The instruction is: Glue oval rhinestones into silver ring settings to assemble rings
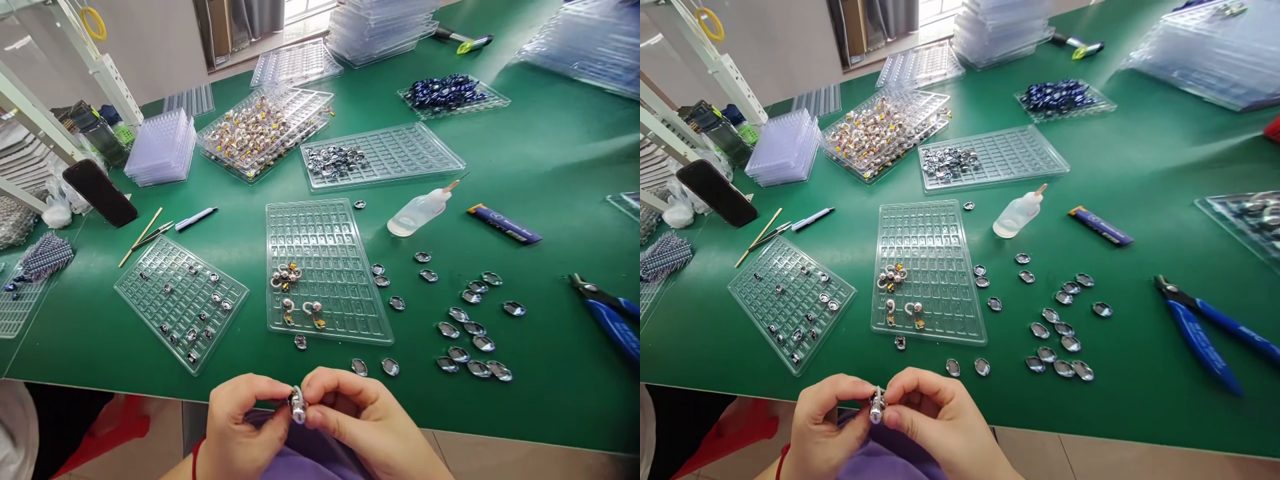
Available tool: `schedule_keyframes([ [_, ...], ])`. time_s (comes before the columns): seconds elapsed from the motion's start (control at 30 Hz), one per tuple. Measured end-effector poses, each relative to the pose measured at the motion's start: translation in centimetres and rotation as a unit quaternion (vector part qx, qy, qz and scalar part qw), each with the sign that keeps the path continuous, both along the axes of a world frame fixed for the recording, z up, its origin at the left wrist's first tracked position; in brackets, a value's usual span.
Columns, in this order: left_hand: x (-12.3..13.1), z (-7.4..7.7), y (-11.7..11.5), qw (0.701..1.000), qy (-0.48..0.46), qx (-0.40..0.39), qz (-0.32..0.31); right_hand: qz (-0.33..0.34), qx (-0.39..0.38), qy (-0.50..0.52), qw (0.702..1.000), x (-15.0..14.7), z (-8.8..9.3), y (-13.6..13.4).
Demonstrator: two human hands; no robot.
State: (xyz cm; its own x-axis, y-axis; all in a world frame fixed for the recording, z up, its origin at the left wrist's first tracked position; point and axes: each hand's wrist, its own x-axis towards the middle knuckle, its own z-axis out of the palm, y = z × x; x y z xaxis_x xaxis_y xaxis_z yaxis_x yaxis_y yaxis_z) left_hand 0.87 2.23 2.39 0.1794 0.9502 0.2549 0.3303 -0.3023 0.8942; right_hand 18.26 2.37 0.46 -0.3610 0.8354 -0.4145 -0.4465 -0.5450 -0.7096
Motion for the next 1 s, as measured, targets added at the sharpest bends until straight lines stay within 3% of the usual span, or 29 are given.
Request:
schedule_keyframes([
  [0.23, 0.0, 0.3, -0.1, 1.000, 0.002, 0.009, -0.002, -0.016, 0.068, -0.050, 0.996, -0.1, 0.0, -0.4],
  [0.37, 0.2, 0.5, -0.1, 1.000, -0.013, 0.020, -0.003, -0.003, 0.041, -0.037, 0.998, -0.4, -0.4, -0.9],
  [0.57, 0.2, 0.7, -0.2, 0.998, -0.008, 0.065, -0.019, -0.054, 0.027, -0.018, 0.998, -1.2, -0.7, -1.5],
  [0.73, -0.3, 0.0, -0.5, 0.996, -0.074, 0.018, -0.043, -0.063, 0.042, -0.047, 0.996, -1.3, -0.5, -1.9],
  [0.87, -0.2, -0.7, -0.7, 0.986, -0.158, -0.042, -0.020, -0.022, 0.156, -0.115, 0.981, -1.1, 0.0, -1.8],
  [1.0, 0.1, -1.5, -1.0, 0.971, -0.219, -0.094, 0.016, 0.005, 0.316, -0.168, 0.934, -0.8, 0.3, -1.2],
])
